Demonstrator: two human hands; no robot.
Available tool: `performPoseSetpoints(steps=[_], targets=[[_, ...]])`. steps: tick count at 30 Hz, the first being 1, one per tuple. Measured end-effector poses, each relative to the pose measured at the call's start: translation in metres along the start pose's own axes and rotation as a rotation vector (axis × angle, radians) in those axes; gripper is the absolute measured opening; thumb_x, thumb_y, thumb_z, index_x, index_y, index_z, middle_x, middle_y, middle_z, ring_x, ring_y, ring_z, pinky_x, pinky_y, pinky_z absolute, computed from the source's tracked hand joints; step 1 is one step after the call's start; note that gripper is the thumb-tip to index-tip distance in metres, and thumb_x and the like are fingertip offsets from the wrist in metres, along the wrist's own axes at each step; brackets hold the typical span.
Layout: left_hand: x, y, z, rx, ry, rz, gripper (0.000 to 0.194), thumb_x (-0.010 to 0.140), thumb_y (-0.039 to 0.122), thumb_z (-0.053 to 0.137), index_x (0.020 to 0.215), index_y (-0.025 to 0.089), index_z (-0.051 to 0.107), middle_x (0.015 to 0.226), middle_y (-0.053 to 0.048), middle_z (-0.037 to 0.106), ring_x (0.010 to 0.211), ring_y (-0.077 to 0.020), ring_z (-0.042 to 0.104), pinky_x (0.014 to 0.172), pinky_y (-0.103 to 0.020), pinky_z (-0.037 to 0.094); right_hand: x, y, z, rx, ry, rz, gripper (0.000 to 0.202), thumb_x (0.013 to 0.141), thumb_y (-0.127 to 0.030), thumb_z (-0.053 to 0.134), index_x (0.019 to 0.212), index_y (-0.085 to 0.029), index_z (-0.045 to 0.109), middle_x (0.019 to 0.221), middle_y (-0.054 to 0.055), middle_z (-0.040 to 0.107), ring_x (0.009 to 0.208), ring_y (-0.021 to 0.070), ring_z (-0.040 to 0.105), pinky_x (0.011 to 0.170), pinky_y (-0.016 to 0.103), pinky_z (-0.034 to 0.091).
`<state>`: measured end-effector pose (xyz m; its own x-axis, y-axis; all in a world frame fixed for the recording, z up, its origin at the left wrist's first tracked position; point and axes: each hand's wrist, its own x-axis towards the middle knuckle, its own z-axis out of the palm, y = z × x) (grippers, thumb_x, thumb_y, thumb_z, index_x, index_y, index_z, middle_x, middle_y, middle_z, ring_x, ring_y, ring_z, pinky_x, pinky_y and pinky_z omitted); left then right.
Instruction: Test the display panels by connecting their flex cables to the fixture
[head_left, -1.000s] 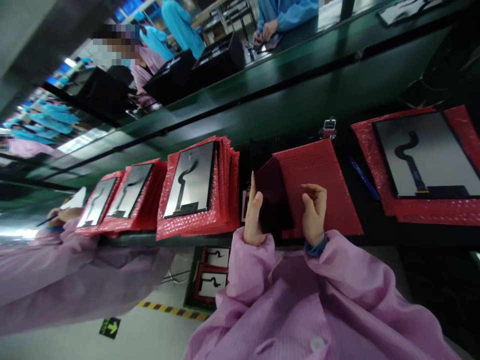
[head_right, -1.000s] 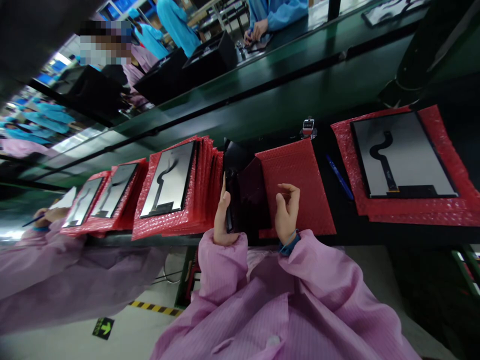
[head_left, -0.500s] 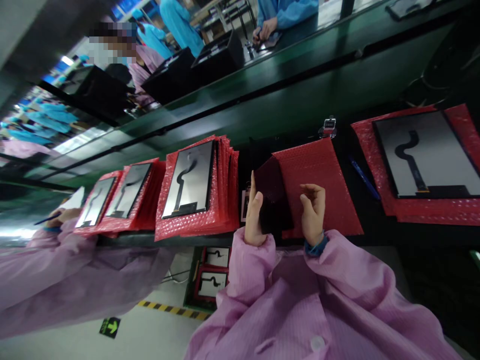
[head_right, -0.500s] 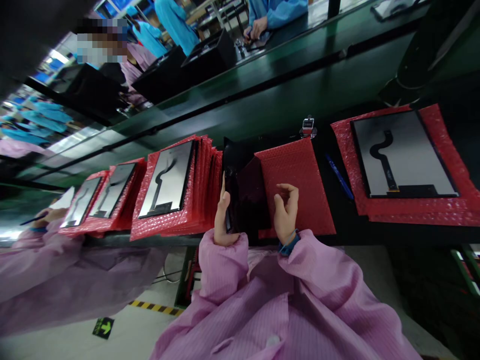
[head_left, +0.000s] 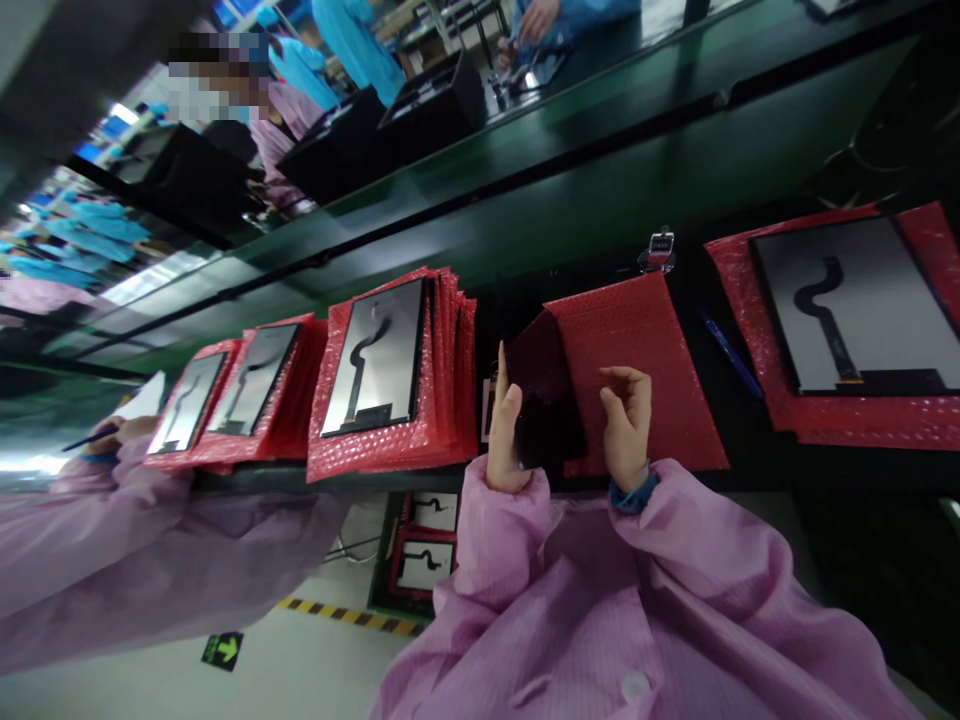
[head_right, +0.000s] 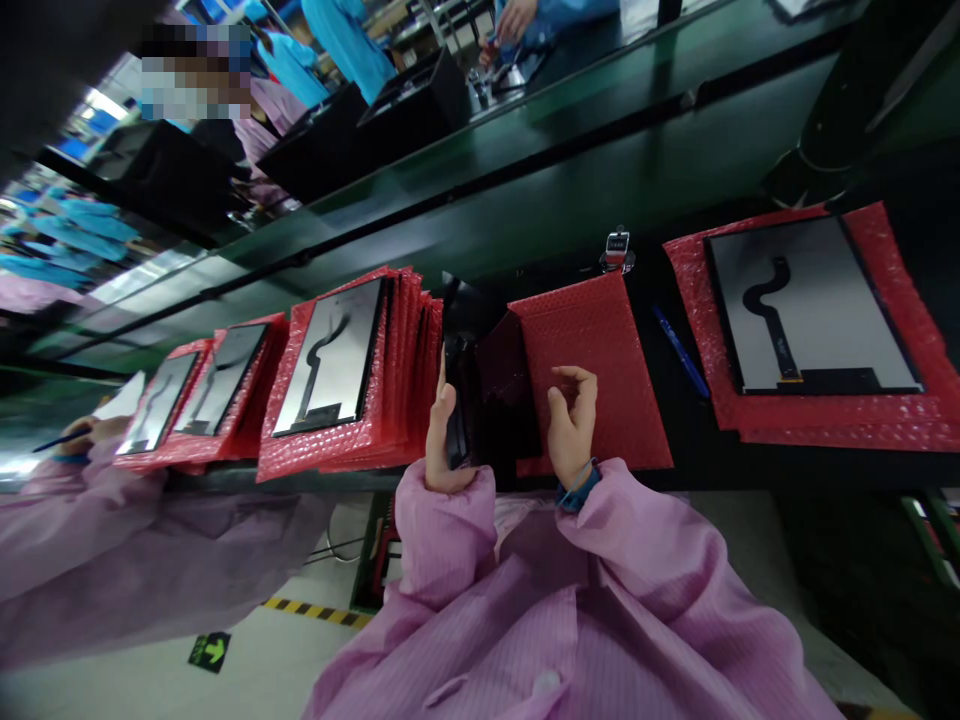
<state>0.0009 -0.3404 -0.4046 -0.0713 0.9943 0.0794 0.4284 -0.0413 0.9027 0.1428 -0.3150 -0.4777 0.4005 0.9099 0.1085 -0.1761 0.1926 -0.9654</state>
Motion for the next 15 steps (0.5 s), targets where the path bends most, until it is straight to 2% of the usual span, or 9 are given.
performPoseSetpoints(steps=[3,6,10,12,15], targets=[[0.0,0.003,0.003,-0.016,0.025,0.026,0.056,0.102,0.043,0.043,0.158,0.037,0.036,0.163,0.01,0.038,0.153,-0.0282,0.034,0.129,-0.052,0.033,0.0,0.0,0.0,0.017,-0.001,-0.002,0.022,0.085,-0.031,0.057,0.105,-0.022,0.055,0.107,0.006,0.061,0.102,0.0196,0.059,0.094,0.04,0.047],[0.0,0.007,0.009,-0.048,0.037,-0.01,0.056,0.105,0.043,0.03,0.161,0.034,0.03,0.162,0.008,0.041,0.151,-0.0239,0.039,0.127,-0.047,0.037,-0.001,0.002,0.0,0.027,0.001,-0.003,0.022,0.084,-0.03,0.057,0.105,-0.022,0.056,0.106,0.005,0.061,0.102,0.0192,0.059,0.094,0.04,0.047],[0.002,0.012,0.021,-0.104,0.133,-0.037,0.057,0.107,0.036,0.015,0.164,0.031,0.017,0.16,0.005,0.045,0.149,-0.0174,0.042,0.124,-0.04,0.041,-0.001,0.003,0.0,0.027,0.006,0.003,0.022,0.084,-0.028,0.057,0.105,-0.023,0.057,0.106,0.004,0.062,0.103,0.0194,0.059,0.097,0.041,0.046],[0.002,0.011,0.026,-0.073,0.164,-0.033,0.058,0.106,0.03,0.012,0.164,0.032,0.012,0.157,0.004,0.048,0.147,-0.0161,0.044,0.123,-0.041,0.043,-0.001,0.004,0.0,0.023,0.006,0.002,0.021,0.084,-0.028,0.057,0.104,-0.023,0.058,0.106,0.004,0.062,0.103,0.0196,0.059,0.096,0.041,0.046],[0.002,0.007,0.029,-0.039,0.197,-0.004,0.061,0.105,0.021,0.017,0.164,0.034,0.014,0.153,0.002,0.053,0.143,-0.0179,0.05,0.121,-0.046,0.045,0.0,0.005,-0.001,0.026,0.006,-0.002,0.021,0.084,-0.029,0.058,0.104,-0.024,0.059,0.106,0.004,0.063,0.102,0.0201,0.059,0.095,0.041,0.046]])
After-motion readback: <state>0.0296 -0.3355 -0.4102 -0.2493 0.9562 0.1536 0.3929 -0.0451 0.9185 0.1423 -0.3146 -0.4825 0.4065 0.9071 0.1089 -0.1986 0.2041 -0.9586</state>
